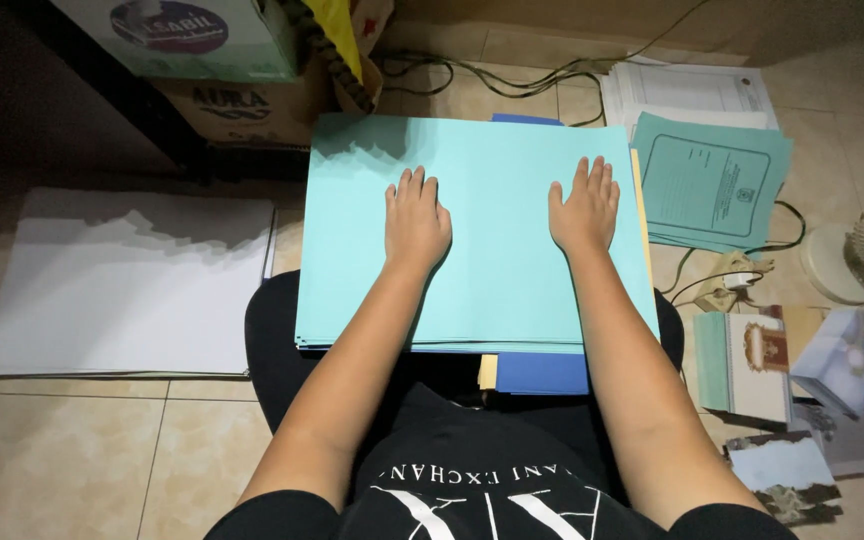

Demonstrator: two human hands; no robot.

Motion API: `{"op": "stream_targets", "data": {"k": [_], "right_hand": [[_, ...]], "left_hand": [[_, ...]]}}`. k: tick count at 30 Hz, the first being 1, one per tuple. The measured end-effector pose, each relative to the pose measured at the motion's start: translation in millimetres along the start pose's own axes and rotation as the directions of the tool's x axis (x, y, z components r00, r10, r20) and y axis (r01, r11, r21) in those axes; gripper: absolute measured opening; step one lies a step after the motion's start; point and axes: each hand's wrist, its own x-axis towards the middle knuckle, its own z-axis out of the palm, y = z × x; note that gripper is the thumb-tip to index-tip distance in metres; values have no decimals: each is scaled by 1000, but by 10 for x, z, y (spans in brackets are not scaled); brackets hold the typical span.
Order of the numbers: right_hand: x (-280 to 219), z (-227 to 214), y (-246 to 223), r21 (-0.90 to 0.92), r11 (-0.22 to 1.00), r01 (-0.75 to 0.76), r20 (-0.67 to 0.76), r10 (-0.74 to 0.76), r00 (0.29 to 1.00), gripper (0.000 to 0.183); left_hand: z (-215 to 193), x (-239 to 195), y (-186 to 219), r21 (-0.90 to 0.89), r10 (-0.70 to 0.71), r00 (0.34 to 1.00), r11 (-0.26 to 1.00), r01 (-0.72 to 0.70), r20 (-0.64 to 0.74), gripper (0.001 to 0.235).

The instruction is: The person is taking individual blue paper folders from a stack, aligning them, and pressing them flat on the floor.

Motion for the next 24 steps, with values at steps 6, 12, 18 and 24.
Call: {"op": "stream_targets", "data": {"k": [6, 12, 18, 24], "right_hand": [[-53, -74, -61, 18, 1000, -2, 3, 2, 1000, 68], [-35, -33, -40, 23, 1000, -1, -11, 1, 1000, 68], [-12, 27, -17, -14, 1000, 16, -31, -16, 999, 69], [-388, 52, -283, -84, 952, 295, -14, -297, 955, 70]], "left_hand": [[-42, -8, 14, -9, -1, 1000, 1000, 2, 10, 41], [-81, -19, 18, -21, 5, 1000, 1000, -5, 9, 40], [-80, -11, 5, -25, 2, 1000, 1000, -2, 24, 41], [-39, 4, 8, -20, 19, 1000, 1000, -19, 17, 41]]}}
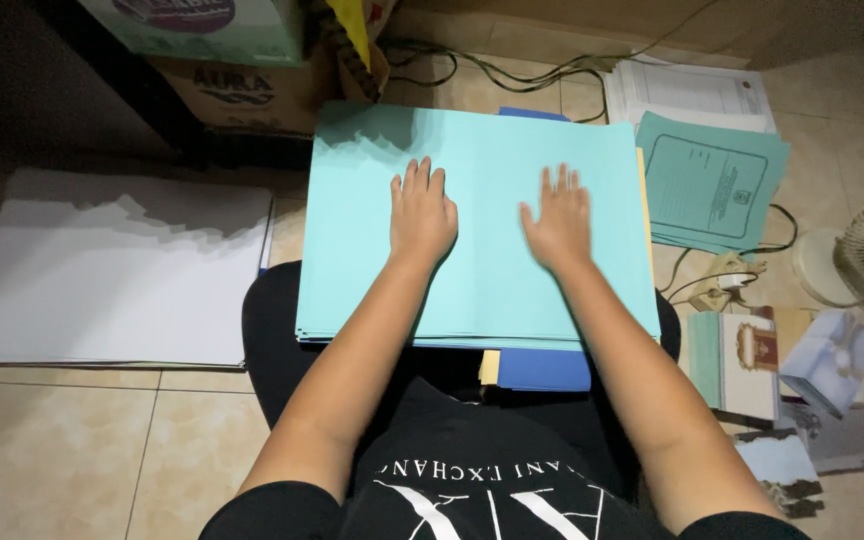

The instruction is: The person is taking individual blue paper folders from a stack, aligning them, and pressing them flat on the floor.

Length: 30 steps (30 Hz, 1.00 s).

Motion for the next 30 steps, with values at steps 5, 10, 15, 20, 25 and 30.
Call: {"op": "stream_targets", "data": {"k": [5, 10, 15, 20, 25, 30], "right_hand": [[-215, 39, -353, 22, 972, 235, 92, -236, 968, 69], [-43, 23, -546, 42, 961, 275, 146, -278, 950, 68], [327, 71, -651, 37, 955, 293, 147, -295, 944, 65], [809, 209, -596, 81, 958, 274, 88, -280, 956, 63], [1039, 263, -281, 126, 972, 200, -13, -200, 980, 62], [873, 147, 217, 171, 984, -58, -63, 70, 996, 59]], "left_hand": [[74, 11, -14, 23, 12, 1000, 1000, -12, -25, 41], [53, 7, 0, 51, 23, 999, 998, -21, -35, 40], [154, 25, -50, 54, 18, 999, 998, -16, -41, 41], [166, 27, -45, 46, 16, 998, 999, -13, -67, 41], [110, 6, -43, 44, 31, 994, 999, -27, -100, 40], [78, 11, -6, 35, 2, 999, 999, 0, -45, 41]]}}
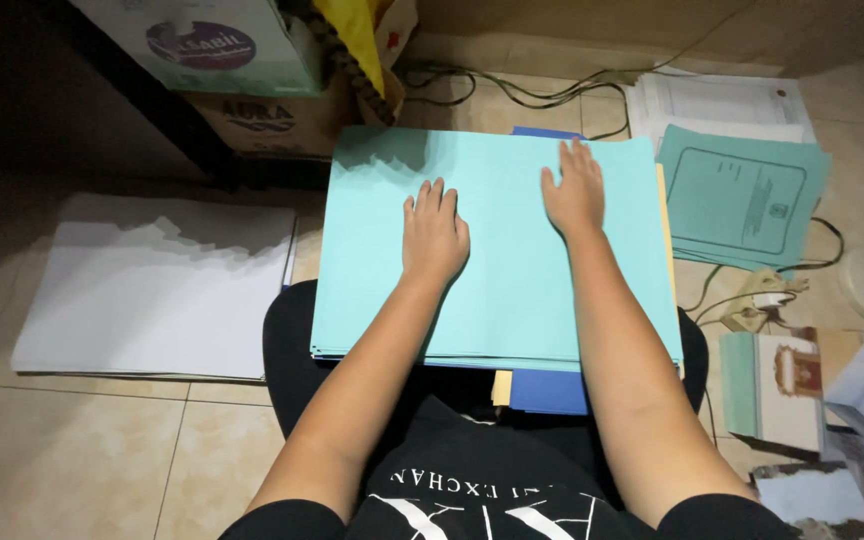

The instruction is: The person is taking individual blue paper folders from a stack, aligning them, and pressing them flat on the floor.

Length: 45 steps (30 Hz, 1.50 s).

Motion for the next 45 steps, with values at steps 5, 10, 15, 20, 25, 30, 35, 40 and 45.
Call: {"op": "stream_targets", "data": {"k": [5, 10, 15, 20, 25, 30, 35, 40, 45], "right_hand": [[-340, -109, 341, -43, 989, -139, -35, 138, 990, 60], [-546, -264, 267, -60, 981, -186, -15, 186, 982, 60], [-522, -256, 258, -66, 977, -203, 25, 205, 978, 62], [-520, -317, 198, -78, 976, -202, 55, 206, 977, 63], [-521, -317, 196, -77, 975, -207, 69, 212, 975, 63], [-561, -446, 133, -35, 979, -199, 80, 202, 976, 61], [-532, -434, 142, -50, 978, -203, 84, 207, 975, 62], [-487, -457, 151, -55, 981, -187, 102, 191, 976, 63], [-476, -423, 146, -40, 983, -177, 93, 180, 979, 63]], "left_hand": [[32, 6, -17, -1, 8, 1000, 1000, -8, -16, 41], [-50, -68, 40, 35, 25, 999, 999, -26, 19, 43], [-152, -360, 194, 78, 188, 965, 976, -205, 182, 56], [-251, -680, 379, 95, 204, 914, 963, -252, 351, 63], [-151, -440, 476, 110, 123, 888, 976, -190, 443, 67], [229, 244, 550, 256, 49, 908, 952, -169, 417, 69], [732, 1170, 373, 336, -19, 943, 937, -100, 331, 74], [658, 1296, 439, 334, -67, 951, 942, -40, 301, 75], [298, 746, 559, 229, -29, 948, 972, -47, 317, 70]]}}
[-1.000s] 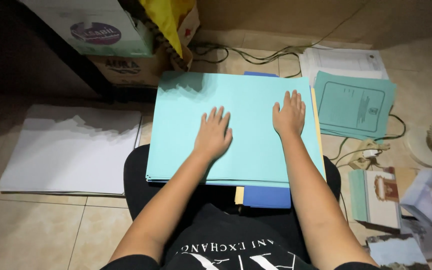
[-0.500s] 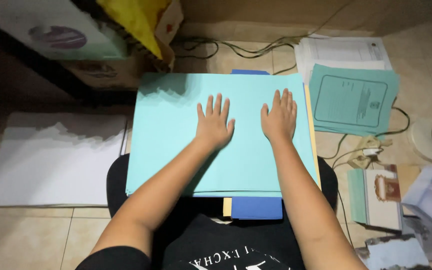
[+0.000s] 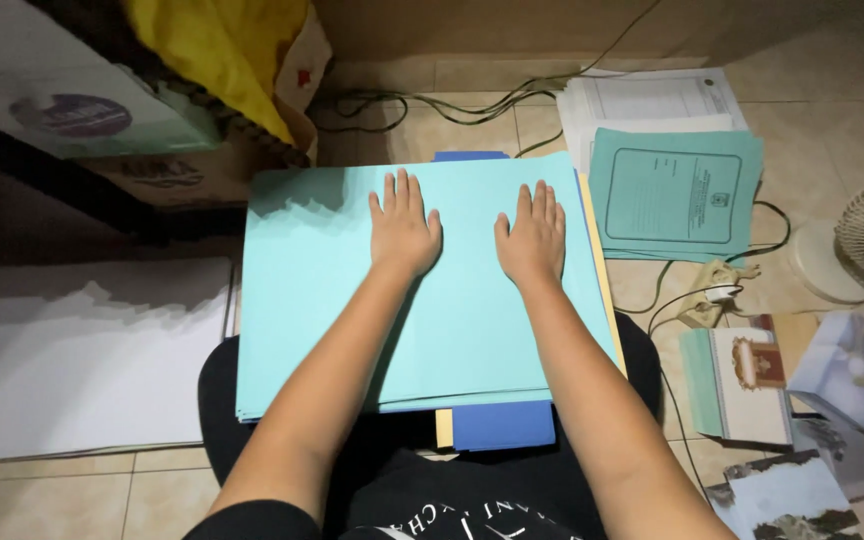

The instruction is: The person is taking individual blue paper folders from a stack, aligning them, and pressing them flat on the floor.

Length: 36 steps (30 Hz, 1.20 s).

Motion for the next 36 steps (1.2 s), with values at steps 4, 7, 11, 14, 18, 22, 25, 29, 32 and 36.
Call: {"op": "stream_targets", "data": {"k": [4, 7, 11, 14, 18, 22, 25, 29, 32, 36], "right_hand": [[-12, 90, 50, -17, 999, 29, -31, -30, 999, 63], [-126, 147, -11, -26, 997, 72, -55, -73, 996, 62], [-501, 296, -318, -158, 938, 309, -32, -318, 948, 65], [-948, 246, -692, -101, 892, 441, 50, -438, 898, 72], [-1099, 175, -1056, -1, 906, 423, 227, -412, 882, 78], [-659, 393, -1149, -28, 874, 484, 204, -469, 859, 76], [-180, 726, -1121, -89, 862, 499, 67, -495, 866, 63], [320, 840, -1102, -63, 918, 392, -7, -393, 919, 76], [552, 829, -880, -63, 949, 310, -93, -315, 944, 78], [754, 586, -257, -40, 996, 83, -94, -86, 992, 75]], "left_hand": [[-97, -440, 39, -75, 27, 999, 997, -29, -27, 64], [-30, -567, -16, -91, 64, 995, 993, -70, -72, 58], [172, -527, -129, -317, 16, 969, 944, -96, -245, 51], [332, -482, -193, -524, -82, 911, 837, -157, -404, 45], [214, -565, -244, -825, -253, 890, 528, -202, -380, 41], [322, -453, -333, -916, -362, 864, 325, -235, -350, 35], [361, -438, -359, -912, -400, 823, 253, -324, -403, 30], [306, -460, -306, -867, -345, 832, 412, -282, -435, 26], [235, -508, -272, -784, -251, 869, 581, -218, -427, 24], [175, -536, -219, -629, -129, 909, 759, -166, -397, 20]]}}
